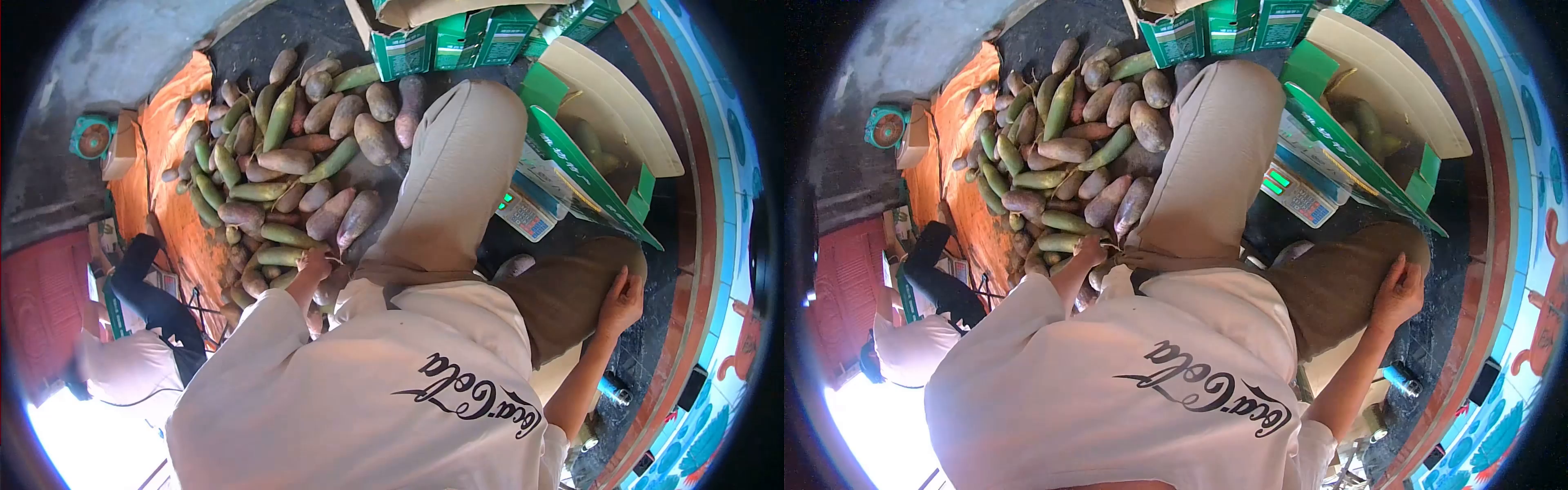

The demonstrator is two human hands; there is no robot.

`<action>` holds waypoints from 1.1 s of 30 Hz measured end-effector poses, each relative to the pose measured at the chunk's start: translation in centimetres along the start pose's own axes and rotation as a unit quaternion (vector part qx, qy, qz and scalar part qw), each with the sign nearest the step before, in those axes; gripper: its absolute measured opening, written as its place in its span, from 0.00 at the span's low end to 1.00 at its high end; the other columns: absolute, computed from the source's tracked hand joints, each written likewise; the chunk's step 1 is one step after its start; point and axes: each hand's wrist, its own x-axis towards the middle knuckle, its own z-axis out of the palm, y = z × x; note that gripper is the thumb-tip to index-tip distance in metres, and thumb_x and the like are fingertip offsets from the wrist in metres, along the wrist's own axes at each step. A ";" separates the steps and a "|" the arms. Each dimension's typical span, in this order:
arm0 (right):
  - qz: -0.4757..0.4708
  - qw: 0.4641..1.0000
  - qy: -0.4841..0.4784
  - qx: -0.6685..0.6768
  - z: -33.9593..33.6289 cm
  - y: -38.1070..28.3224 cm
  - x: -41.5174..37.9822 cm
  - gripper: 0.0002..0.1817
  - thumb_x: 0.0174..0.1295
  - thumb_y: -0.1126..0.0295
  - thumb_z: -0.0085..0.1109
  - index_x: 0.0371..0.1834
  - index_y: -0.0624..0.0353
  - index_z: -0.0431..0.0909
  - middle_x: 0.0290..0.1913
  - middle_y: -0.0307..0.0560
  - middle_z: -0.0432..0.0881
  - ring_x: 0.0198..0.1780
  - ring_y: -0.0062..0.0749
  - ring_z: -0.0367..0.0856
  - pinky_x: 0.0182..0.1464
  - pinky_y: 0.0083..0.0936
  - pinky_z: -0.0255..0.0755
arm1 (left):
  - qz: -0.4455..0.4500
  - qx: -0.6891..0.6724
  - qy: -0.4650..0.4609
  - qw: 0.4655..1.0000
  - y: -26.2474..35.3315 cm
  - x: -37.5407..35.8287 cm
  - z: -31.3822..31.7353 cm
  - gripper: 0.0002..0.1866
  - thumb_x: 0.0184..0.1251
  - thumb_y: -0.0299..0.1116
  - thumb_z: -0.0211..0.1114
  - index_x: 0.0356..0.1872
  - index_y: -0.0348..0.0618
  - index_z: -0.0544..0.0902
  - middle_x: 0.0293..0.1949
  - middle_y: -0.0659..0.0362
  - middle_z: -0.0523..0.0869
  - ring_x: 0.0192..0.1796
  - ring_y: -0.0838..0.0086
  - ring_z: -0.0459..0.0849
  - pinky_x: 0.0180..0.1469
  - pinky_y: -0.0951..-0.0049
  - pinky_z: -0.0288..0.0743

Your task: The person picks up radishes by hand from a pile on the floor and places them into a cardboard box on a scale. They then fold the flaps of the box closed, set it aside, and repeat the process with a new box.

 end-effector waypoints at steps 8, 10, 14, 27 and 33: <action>0.004 1.000 -0.001 -0.007 0.6 -0.7 0.3 0.14 0.64 0.65 0.58 0.23 0.58 0.71 0.22 0.48 0.76 0.24 0.44 0.76 0.27 0.36 0.69 | 0.011 0.085 0.081 0.993 -3.0 0.7 4.1 0.28 0.62 0.48 0.61 0.62 0.52 0.69 0.67 0.58 0.63 0.71 0.62 0.57 0.69 0.46 0.53; 0.005 1.000 -0.009 -0.007 0.7 -0.6 0.2 0.14 0.64 0.64 0.57 0.24 0.58 0.71 0.23 0.48 0.77 0.24 0.44 0.76 0.27 0.37 0.69 | 0.013 0.090 0.077 0.993 -2.5 -0.5 1.6 0.28 0.60 0.48 0.62 0.61 0.51 0.71 0.65 0.57 0.65 0.71 0.63 0.58 0.70 0.46 0.52; -0.004 1.000 -0.004 -0.013 0.7 -1.1 0.5 0.14 0.63 0.64 0.58 0.23 0.57 0.70 0.21 0.47 0.75 0.22 0.43 0.75 0.25 0.36 0.68 | 0.063 0.196 0.034 0.978 -2.4 1.1 1.1 0.25 0.58 0.44 0.64 0.58 0.52 0.75 0.60 0.58 0.71 0.67 0.65 0.63 0.65 0.50 0.58; -0.012 1.000 0.004 -0.026 0.6 -1.7 0.8 0.14 0.62 0.65 0.59 0.22 0.56 0.69 0.20 0.47 0.73 0.22 0.44 0.74 0.24 0.37 0.67 | 0.104 0.214 0.014 0.971 -1.9 2.9 2.8 0.17 0.63 0.40 0.56 0.52 0.55 0.82 0.57 0.61 0.78 0.64 0.66 0.69 0.61 0.58 0.63; 0.006 1.000 0.006 -0.011 1.0 -1.9 0.8 0.14 0.62 0.66 0.59 0.22 0.57 0.69 0.21 0.47 0.74 0.22 0.45 0.74 0.25 0.37 0.67 | 0.031 -0.002 0.110 0.993 -1.1 3.0 -3.6 0.13 0.64 0.38 0.55 0.45 0.51 0.83 0.48 0.59 0.84 0.53 0.64 0.80 0.52 0.61 0.75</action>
